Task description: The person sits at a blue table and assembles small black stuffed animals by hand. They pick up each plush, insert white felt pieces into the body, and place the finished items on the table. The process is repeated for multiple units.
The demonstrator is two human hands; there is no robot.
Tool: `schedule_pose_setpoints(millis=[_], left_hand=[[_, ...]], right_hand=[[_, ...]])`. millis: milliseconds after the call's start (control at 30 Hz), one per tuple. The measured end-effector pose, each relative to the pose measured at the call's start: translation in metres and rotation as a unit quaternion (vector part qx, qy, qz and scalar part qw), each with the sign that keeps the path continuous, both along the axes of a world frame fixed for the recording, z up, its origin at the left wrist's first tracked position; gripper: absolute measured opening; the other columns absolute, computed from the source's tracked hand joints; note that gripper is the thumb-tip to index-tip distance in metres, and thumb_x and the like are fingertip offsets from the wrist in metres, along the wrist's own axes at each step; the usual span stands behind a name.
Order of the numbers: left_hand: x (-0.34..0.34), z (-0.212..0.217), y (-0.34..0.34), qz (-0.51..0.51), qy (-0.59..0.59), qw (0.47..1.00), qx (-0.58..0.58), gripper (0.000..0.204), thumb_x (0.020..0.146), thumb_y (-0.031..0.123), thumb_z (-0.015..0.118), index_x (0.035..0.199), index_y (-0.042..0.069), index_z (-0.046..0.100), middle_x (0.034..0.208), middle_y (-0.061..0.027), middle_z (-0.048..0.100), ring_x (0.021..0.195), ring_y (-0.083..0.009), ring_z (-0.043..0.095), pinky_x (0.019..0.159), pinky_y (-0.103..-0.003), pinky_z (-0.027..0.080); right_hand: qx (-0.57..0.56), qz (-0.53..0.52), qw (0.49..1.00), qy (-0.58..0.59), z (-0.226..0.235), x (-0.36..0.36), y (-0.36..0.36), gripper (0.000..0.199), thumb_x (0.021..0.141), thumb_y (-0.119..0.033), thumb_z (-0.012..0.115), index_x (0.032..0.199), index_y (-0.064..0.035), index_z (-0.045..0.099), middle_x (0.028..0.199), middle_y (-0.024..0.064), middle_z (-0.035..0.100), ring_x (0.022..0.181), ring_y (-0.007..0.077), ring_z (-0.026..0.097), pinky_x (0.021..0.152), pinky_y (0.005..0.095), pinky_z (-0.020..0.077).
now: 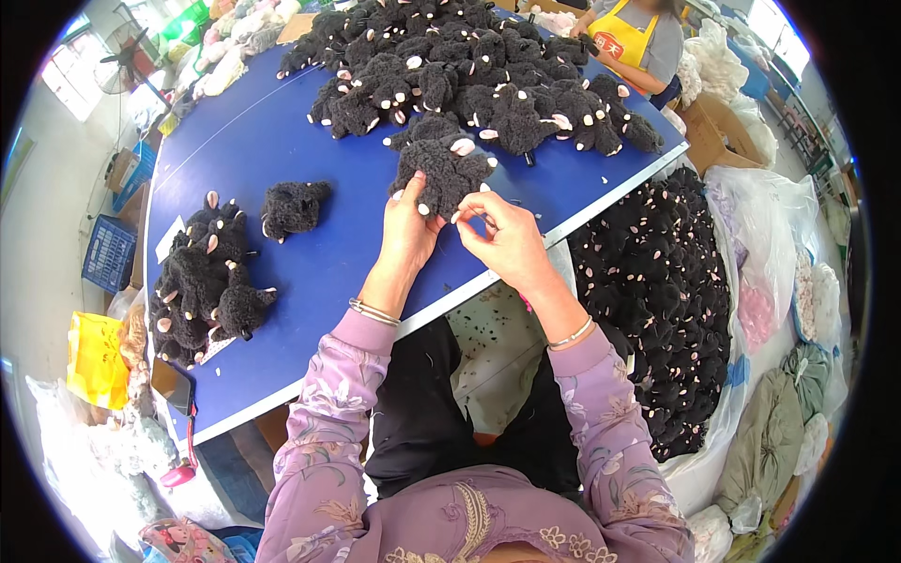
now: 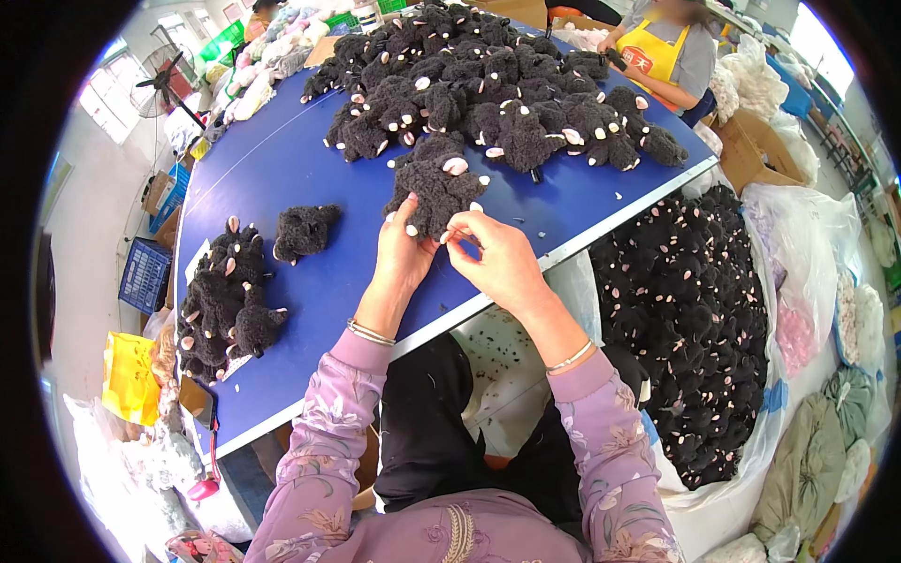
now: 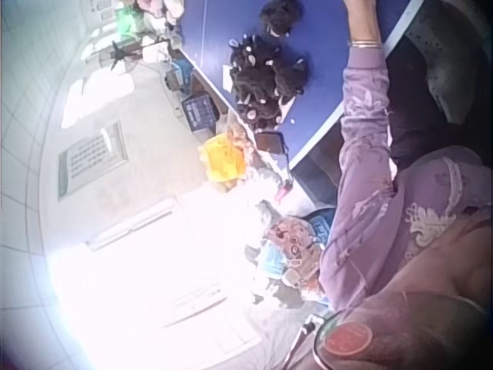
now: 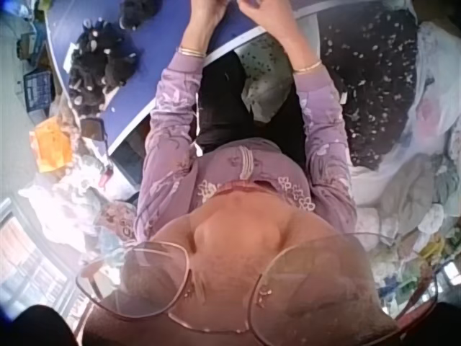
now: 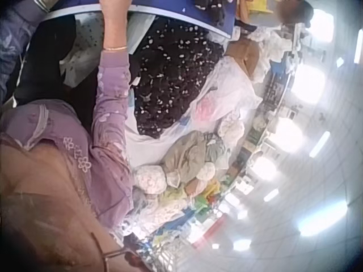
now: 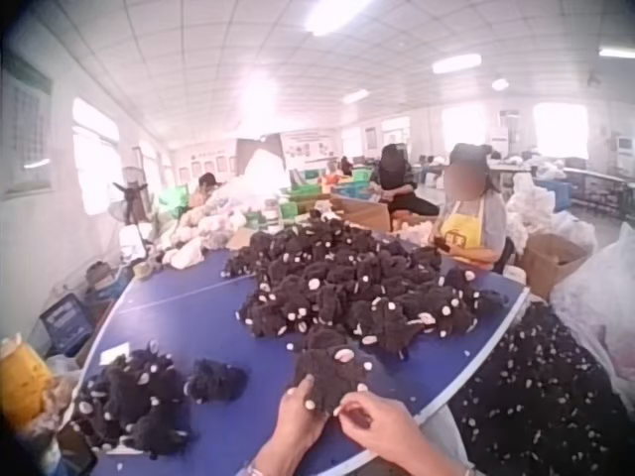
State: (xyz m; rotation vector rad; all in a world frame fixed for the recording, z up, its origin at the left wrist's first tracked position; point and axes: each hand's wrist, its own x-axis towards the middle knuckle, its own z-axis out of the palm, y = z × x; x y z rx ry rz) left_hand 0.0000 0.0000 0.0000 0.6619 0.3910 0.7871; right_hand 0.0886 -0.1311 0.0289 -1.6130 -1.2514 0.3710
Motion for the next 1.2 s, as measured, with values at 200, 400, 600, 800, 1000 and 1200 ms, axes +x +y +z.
schedule_pose_setpoints(millis=[200, 400, 600, 800, 1000, 1200], left_hand=[[0.001, -0.006, 0.002, -0.026, 0.002, 1.0, 0.012, 0.025, 0.096, 0.018, 0.051, 0.114, 0.0, 0.053, 0.099, -0.0092, 0.065, 0.082, -0.0195, 0.067, 0.063, -0.03, 0.058], [0.005, 0.0, -0.008, -0.018, 0.042, 0.998, 0.044, 0.023, 0.093, 0.013, 0.055, 0.114, 0.001, 0.054, 0.101, -0.0094, 0.064, 0.085, -0.0186, 0.066, 0.066, -0.03, 0.058], [0.001, -0.008, 0.007, 0.047, -0.001, 0.998, 0.034, 0.022, 0.093, 0.012, 0.056, 0.112, 0.002, 0.055, 0.101, -0.0077, 0.064, 0.084, -0.018, 0.065, 0.065, -0.031, 0.056], [-0.009, 0.0, 0.017, 0.026, 0.009, 0.995, 0.096, 0.03, 0.093, 0.017, 0.056, 0.118, -0.001, 0.053, 0.107, -0.0122, 0.064, 0.094, -0.0215, 0.065, 0.076, -0.035, 0.056], [-0.01, 0.012, -0.002, -0.181, 0.032, 0.981, 0.056, 0.038, 0.096, 0.029, 0.052, 0.121, 0.0, 0.052, 0.112, -0.0124, 0.063, 0.096, -0.02, 0.065, 0.078, -0.032, 0.057], [-0.006, 0.013, -0.02, -0.222, 0.116, 0.965, 0.077, 0.064, 0.096, 0.054, 0.039, 0.13, 0.0, 0.045, 0.116, -0.0123, 0.058, 0.105, -0.0195, 0.059, 0.087, -0.035, 0.052]], right_hand=[[0.066, -0.039, 0.996, -0.041, -0.009, 0.001, 0.005, 0.021, 0.076, -0.004, 0.069, 0.094, -0.0023, 0.057, 0.086, 0.0114, 0.065, 0.076, 0.0204, 0.067, 0.069, 0.0294, 0.0524], [0.092, -0.092, 0.99, -0.045, -0.014, 0.0, 0.006, 0.021, 0.072, -0.002, 0.067, 0.089, -0.0015, 0.054, 0.077, 0.0113, 0.062, 0.065, 0.0204, 0.062, 0.061, 0.0311, 0.0498], [0.08, -0.095, 0.992, -0.014, -0.008, -0.01, 0.003, 0.019, 0.07, -0.001, 0.065, 0.083, -0.0011, 0.05, 0.069, 0.0113, 0.058, 0.058, 0.0191, 0.057, 0.056, 0.03, 0.0475], [0.034, -0.013, 0.999, 0.011, -0.007, -0.008, -0.006, 0.018, 0.074, -0.001, 0.068, 0.08, -0.0027, 0.052, 0.062, -0.0022, 0.051, 0.055, 0.0028, 0.044, 0.051, 0.0206, 0.0393], [0.125, -0.03, 0.948, 0.291, -0.002, 0.055, -0.02, 0.038, 0.085, -0.023, 0.07, 0.11, 0.0022, 0.056, 0.094, 0.0007, 0.057, 0.086, 0.0047, 0.049, 0.079, 0.0211, 0.0412], [-0.008, 0.034, 0.973, 0.227, -0.007, 0.052, -0.02, 0.024, 0.087, -0.011, 0.065, 0.104, 0.0045, 0.062, 0.091, 0.0006, 0.063, 0.082, 0.0075, 0.056, 0.076, 0.0242, 0.0468]])
